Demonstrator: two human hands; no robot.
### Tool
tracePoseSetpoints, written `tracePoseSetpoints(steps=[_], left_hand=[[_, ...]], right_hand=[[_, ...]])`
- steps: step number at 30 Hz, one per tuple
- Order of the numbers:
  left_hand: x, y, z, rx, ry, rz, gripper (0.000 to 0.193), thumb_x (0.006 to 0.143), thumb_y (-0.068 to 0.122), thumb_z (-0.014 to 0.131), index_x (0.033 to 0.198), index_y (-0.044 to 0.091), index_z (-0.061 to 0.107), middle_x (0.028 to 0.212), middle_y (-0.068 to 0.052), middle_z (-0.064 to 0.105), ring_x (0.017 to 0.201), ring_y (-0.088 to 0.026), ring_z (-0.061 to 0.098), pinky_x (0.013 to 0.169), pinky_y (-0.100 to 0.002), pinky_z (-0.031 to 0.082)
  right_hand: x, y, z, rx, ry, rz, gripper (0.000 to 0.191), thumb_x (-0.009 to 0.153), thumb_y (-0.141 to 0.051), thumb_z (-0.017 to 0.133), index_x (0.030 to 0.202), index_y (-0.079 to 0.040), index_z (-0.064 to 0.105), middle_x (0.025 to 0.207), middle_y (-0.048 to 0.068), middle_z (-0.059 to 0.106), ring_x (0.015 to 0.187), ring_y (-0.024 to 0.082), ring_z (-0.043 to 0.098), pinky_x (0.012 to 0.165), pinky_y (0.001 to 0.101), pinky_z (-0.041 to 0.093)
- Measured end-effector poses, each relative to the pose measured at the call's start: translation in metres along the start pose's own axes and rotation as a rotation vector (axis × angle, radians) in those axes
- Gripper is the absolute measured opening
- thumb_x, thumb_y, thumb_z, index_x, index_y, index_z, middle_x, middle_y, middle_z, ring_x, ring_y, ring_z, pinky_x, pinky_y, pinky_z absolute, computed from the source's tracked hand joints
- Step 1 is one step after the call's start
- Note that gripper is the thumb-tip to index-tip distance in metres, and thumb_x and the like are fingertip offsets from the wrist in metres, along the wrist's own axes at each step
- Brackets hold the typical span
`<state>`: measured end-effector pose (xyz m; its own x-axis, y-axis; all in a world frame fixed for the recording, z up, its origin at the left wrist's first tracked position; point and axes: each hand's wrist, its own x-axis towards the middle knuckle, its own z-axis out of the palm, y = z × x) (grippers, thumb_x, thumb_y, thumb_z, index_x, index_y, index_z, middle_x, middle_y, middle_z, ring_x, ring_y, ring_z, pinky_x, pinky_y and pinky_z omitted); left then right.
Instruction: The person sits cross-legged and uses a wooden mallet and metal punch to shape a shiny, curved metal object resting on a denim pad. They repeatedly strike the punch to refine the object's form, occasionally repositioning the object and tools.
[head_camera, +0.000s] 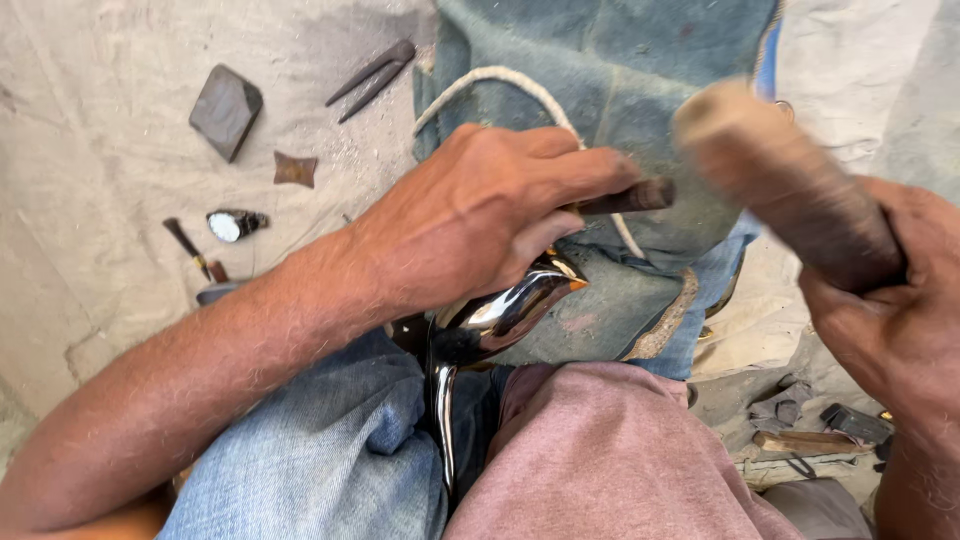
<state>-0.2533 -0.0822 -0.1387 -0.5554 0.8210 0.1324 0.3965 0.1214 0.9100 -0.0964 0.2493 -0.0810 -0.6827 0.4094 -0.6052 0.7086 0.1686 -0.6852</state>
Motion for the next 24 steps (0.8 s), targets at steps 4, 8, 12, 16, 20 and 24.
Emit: tracePoseSetpoints(steps=[4, 8, 12, 16, 20, 24], left_hand=[[-0.005, 0.001, 0.001, -0.041, 0.052, -0.035, 0.041, 0.093, 0.007, 0.076, 0.131, 0.008, 0.062, 0.105, -0.01, 0.071, 0.095, -0.027, 0.073, 0.082, -0.039, 0.06], [-0.009, 0.0, 0.0, -0.065, 0.094, -0.039, 0.042, 0.092, 0.007, 0.078, 0.131, 0.008, 0.062, 0.109, -0.011, 0.072, 0.097, -0.028, 0.074, 0.083, -0.037, 0.061], [-0.012, -0.002, 0.0, -0.098, 0.091, -0.072, 0.04, 0.092, 0.009, 0.08, 0.129, 0.008, 0.063, 0.107, -0.01, 0.073, 0.094, -0.026, 0.075, 0.08, -0.036, 0.061], [-0.014, -0.003, 0.001, -0.101, 0.116, -0.035, 0.041, 0.093, 0.01, 0.081, 0.13, 0.009, 0.063, 0.11, -0.01, 0.073, 0.096, -0.026, 0.075, 0.081, -0.036, 0.062], [-0.013, -0.005, 0.0, -0.069, 0.087, -0.044, 0.042, 0.094, 0.01, 0.078, 0.132, 0.008, 0.062, 0.105, -0.01, 0.072, 0.094, -0.026, 0.073, 0.08, -0.038, 0.06], [-0.01, -0.008, -0.002, -0.046, 0.044, -0.003, 0.043, 0.095, 0.01, 0.077, 0.134, 0.009, 0.062, 0.106, -0.01, 0.071, 0.097, -0.028, 0.072, 0.085, -0.04, 0.059]], right_hand=[[0.013, 0.009, -0.016, 1.063, -0.004, 0.376, 0.034, 0.104, 0.008, 0.049, 0.138, 0.011, 0.055, 0.104, 0.008, 0.054, 0.101, 0.014, 0.063, 0.105, 0.0309, 0.058], [0.019, 0.01, -0.015, 1.014, 0.131, 0.357, 0.029, 0.103, 0.001, 0.055, 0.132, 0.006, 0.059, 0.109, 0.01, 0.058, 0.095, 0.014, 0.066, 0.098, 0.029, 0.06], [0.018, 0.006, -0.015, 0.297, 0.131, 0.164, 0.038, 0.095, 0.006, 0.057, 0.133, 0.002, 0.056, 0.104, 0.006, 0.061, 0.095, 0.01, 0.067, 0.094, 0.0235, 0.061], [0.016, -0.007, -0.014, -0.767, -0.103, -0.426, 0.046, 0.101, 0.007, 0.06, 0.145, 0.001, 0.05, 0.097, 0.01, 0.063, 0.089, 0.013, 0.064, 0.09, 0.0284, 0.057], [0.011, -0.022, -0.005, 0.341, -0.112, 0.072, 0.032, 0.111, -0.003, 0.069, 0.138, 0.007, 0.055, 0.094, 0.013, 0.068, 0.079, 0.014, 0.069, 0.081, 0.0265, 0.062], [-0.005, -0.022, 0.016, -0.849, -0.022, -0.399, 0.034, 0.106, 0.003, 0.064, 0.138, 0.003, 0.052, 0.093, 0.016, 0.065, 0.083, 0.018, 0.067, 0.081, 0.0311, 0.059]])
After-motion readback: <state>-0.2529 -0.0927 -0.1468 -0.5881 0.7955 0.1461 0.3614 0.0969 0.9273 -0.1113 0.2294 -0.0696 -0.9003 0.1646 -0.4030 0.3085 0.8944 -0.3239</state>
